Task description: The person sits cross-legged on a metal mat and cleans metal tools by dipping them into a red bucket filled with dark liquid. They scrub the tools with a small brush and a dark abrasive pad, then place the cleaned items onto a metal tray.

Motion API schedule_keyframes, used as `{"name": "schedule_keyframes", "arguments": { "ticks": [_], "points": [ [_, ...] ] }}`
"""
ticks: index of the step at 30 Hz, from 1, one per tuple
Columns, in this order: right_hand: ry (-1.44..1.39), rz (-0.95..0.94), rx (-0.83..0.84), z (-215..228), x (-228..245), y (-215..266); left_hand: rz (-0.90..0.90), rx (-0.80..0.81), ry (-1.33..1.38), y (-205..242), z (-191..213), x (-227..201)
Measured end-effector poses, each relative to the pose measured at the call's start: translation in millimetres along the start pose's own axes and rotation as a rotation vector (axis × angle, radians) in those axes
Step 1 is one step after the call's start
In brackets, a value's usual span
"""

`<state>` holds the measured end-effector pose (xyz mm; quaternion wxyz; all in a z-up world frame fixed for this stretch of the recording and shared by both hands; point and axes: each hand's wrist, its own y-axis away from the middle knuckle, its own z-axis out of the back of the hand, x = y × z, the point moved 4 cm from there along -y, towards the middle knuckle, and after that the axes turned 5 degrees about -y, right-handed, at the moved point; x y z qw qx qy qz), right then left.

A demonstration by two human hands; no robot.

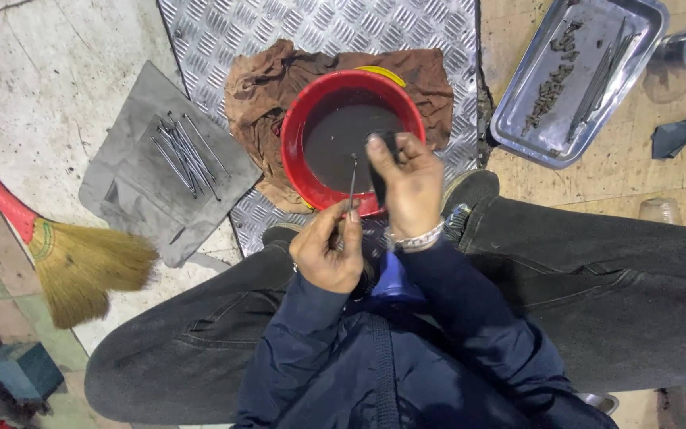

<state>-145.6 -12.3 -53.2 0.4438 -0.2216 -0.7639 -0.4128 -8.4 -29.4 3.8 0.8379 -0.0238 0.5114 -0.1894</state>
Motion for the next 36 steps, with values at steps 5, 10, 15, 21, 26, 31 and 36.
{"name": "schedule_keyframes", "arguments": {
  "ticks": [5,10,15,21,26,31,36],
  "points": [
    [-0.093,-0.012,-0.013,5.8,-2.9,-0.3,0.471,0.074,0.501,10.5,-10.7,33.8],
    [-0.092,0.019,0.064,16.2,-7.5,-11.3,0.64,0.021,0.769,10.1,-9.2,65.2],
    [-0.147,-0.005,0.075,14.1,-6.3,-8.4,0.643,-0.034,0.828,2.8,0.0,62.1],
    [-0.176,-0.041,0.079,14.1,-11.4,-5.0,0.614,-0.036,0.86,3.3,1.8,65.7],
    [0.127,0.191,0.234,12.0,-9.4,-8.1,0.25,-0.12,0.305,-16.0,12.9,52.5],
    [0.514,0.496,0.414,-9.4,-17.4,6.9,0.106,-0.077,-0.02,-14.9,6.1,64.9],
    [0.509,0.593,0.301,-14.7,4.7,9.4,0.074,-0.167,-0.146,-13.5,19.7,66.5]
  ]
}}
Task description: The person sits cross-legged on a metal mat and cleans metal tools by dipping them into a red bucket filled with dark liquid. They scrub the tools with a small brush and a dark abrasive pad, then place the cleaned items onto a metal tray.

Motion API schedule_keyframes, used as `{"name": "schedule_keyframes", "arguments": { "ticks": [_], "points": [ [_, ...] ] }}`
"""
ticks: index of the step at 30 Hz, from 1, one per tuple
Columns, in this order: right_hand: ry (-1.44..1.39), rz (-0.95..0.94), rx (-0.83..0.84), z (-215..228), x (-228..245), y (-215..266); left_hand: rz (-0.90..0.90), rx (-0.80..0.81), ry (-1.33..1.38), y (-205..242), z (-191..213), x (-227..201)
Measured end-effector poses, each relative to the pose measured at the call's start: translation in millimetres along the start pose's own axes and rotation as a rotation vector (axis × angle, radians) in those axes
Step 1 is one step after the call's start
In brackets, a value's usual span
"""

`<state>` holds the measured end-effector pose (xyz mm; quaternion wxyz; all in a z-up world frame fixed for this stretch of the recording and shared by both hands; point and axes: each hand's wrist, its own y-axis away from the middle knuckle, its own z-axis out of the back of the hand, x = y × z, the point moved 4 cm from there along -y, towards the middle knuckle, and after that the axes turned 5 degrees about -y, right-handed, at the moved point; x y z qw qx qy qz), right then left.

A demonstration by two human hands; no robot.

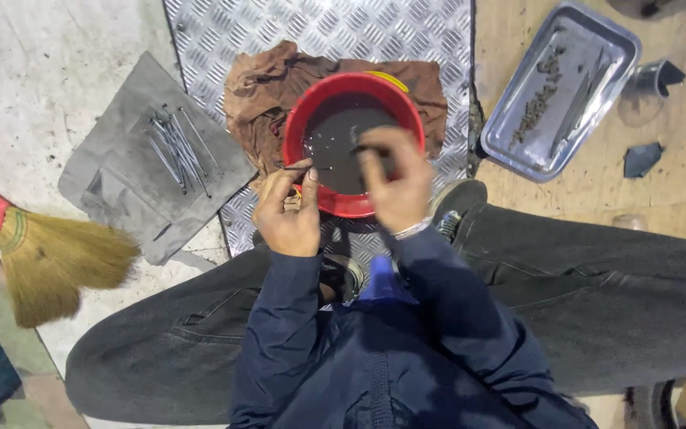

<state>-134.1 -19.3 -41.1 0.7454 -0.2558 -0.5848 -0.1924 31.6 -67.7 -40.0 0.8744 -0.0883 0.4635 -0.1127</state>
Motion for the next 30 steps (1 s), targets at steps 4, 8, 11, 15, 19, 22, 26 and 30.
{"name": "schedule_keyframes", "arguments": {
  "ticks": [4,8,11,15,19,22,26,30],
  "points": [
    [-0.064,-0.109,-0.481,65.1,-97.2,-16.5,0.036,-0.019,0.052,-1.2,5.1,5.3],
    [-0.261,-0.4,-0.926,101.4,-222.0,-0.2,0.15,-0.023,0.118,6.5,-0.2,20.0],
    [-0.449,-0.703,-0.966,91.3,-298.3,32.0,0.227,-0.02,0.136,6.6,-0.1,24.5],
    [0.161,-0.704,-0.783,117.0,-384.8,46.9,0.276,-0.036,0.087,7.9,-0.6,38.3],
    [0.16,-0.126,-0.759,75.0,-141.8,-6.0,0.308,-0.061,0.161,2.5,-9.1,57.9],
    [0.143,-0.104,-0.027,-1.5,-20.8,-3.7,0.377,0.021,0.396,-18.1,-20.9,67.7],
    [-0.022,-0.309,0.423,-38.6,-42.1,25.8,0.352,0.21,0.497,-40.1,-22.2,61.2],
    [-0.125,-0.499,0.37,-13.2,-60.0,16.4,0.648,-0.063,0.443,-49.2,-3.8,145.2]
  ]
}}
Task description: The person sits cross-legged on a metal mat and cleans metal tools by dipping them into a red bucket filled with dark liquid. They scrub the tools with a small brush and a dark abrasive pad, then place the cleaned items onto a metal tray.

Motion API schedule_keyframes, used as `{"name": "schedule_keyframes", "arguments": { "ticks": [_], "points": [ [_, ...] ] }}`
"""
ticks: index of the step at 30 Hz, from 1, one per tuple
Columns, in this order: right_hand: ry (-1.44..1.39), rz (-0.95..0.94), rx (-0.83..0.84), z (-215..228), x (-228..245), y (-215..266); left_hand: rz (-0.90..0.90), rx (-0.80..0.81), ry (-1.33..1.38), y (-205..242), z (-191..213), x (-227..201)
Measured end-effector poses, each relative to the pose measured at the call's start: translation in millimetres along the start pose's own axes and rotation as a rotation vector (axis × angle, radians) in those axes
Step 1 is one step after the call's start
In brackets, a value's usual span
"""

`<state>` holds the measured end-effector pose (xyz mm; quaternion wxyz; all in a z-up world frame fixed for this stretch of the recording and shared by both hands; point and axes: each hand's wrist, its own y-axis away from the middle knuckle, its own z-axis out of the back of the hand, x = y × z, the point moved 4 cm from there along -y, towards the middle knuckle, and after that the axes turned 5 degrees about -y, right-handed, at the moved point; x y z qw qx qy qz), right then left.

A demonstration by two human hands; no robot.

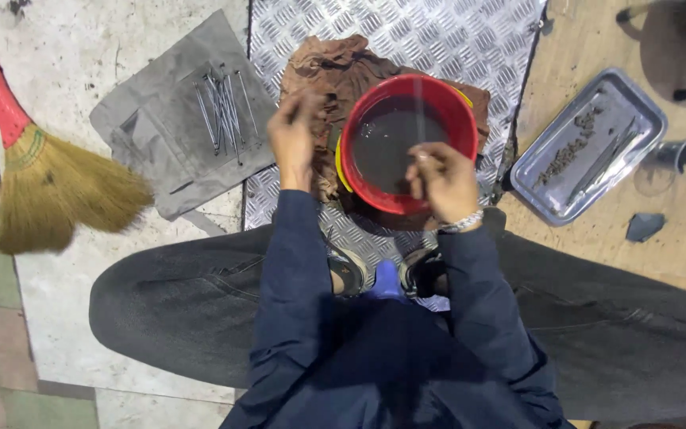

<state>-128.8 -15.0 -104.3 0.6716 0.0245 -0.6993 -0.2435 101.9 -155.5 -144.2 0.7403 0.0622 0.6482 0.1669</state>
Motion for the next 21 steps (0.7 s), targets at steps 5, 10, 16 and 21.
{"name": "schedule_keyframes", "arguments": {
  "ticks": [5,10,16,21],
  "points": [
    [0.165,-0.166,0.071,25.5,-23.1,4.4,0.204,-0.306,-0.267,-42.2,17.8,146.2],
    [0.742,-0.323,0.104,5.4,-34.0,19.8,0.214,-0.078,-0.614,-26.6,-21.6,179.1],
    [0.822,-0.276,0.054,13.8,-48.2,7.6,0.141,0.033,-0.73,-36.7,-11.8,180.5],
    [0.814,-0.193,-0.006,27.6,-56.1,-13.7,-0.065,0.04,-0.492,-41.3,2.8,105.4]
  ]
}}
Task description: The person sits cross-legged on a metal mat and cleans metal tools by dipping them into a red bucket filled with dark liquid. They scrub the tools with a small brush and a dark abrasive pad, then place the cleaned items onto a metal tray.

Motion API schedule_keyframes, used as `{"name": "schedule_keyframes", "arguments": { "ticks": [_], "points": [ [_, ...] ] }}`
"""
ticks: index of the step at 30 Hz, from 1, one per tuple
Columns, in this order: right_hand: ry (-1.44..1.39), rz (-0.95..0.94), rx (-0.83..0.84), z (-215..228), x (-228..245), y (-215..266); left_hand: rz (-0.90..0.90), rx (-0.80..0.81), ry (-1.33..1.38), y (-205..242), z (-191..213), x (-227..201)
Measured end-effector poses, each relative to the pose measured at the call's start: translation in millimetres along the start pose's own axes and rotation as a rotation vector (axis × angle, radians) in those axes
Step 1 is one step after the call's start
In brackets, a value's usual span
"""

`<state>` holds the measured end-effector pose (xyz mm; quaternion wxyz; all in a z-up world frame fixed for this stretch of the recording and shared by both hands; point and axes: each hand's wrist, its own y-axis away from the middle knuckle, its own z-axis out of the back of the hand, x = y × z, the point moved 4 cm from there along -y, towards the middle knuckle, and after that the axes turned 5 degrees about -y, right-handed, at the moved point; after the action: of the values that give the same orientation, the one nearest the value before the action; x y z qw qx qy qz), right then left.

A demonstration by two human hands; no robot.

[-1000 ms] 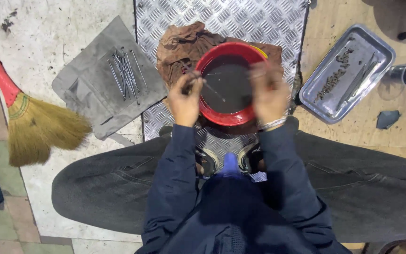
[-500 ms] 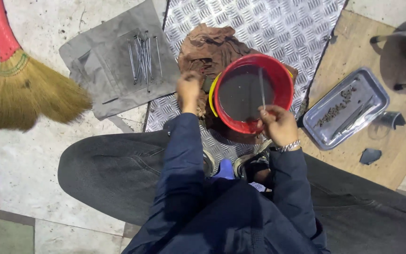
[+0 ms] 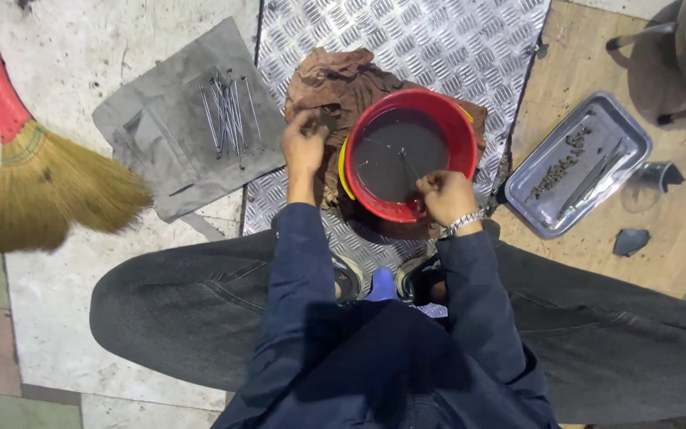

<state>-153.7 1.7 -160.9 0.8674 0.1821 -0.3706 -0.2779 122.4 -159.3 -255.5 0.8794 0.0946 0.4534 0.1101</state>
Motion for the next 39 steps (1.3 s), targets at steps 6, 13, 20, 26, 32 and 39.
{"name": "schedule_keyframes", "arguments": {
  "ticks": [6,13,20,26,32,39],
  "points": [
    [-0.086,-0.059,-0.033,-25.5,-26.0,-23.4,-0.504,0.258,0.055,77.8,24.8,-161.9],
    [-0.049,-0.096,-0.047,-27.6,-28.9,-21.4,-0.501,0.417,-0.572,103.1,-72.9,-123.8],
    [-0.143,-0.091,-0.028,-10.3,-6.7,-2.8,-0.262,0.577,-0.807,90.6,-91.9,-75.5],
    [-0.321,-0.001,-0.04,25.3,28.7,31.8,-0.357,0.628,-0.511,97.4,-24.9,-137.9],
    [-0.628,0.058,-0.005,16.2,22.9,24.6,-0.301,0.692,0.074,96.0,-0.2,-164.3],
    [-0.645,0.072,0.003,14.7,17.6,19.0,-0.132,0.758,0.334,88.4,-5.4,-144.3]
  ]
}}
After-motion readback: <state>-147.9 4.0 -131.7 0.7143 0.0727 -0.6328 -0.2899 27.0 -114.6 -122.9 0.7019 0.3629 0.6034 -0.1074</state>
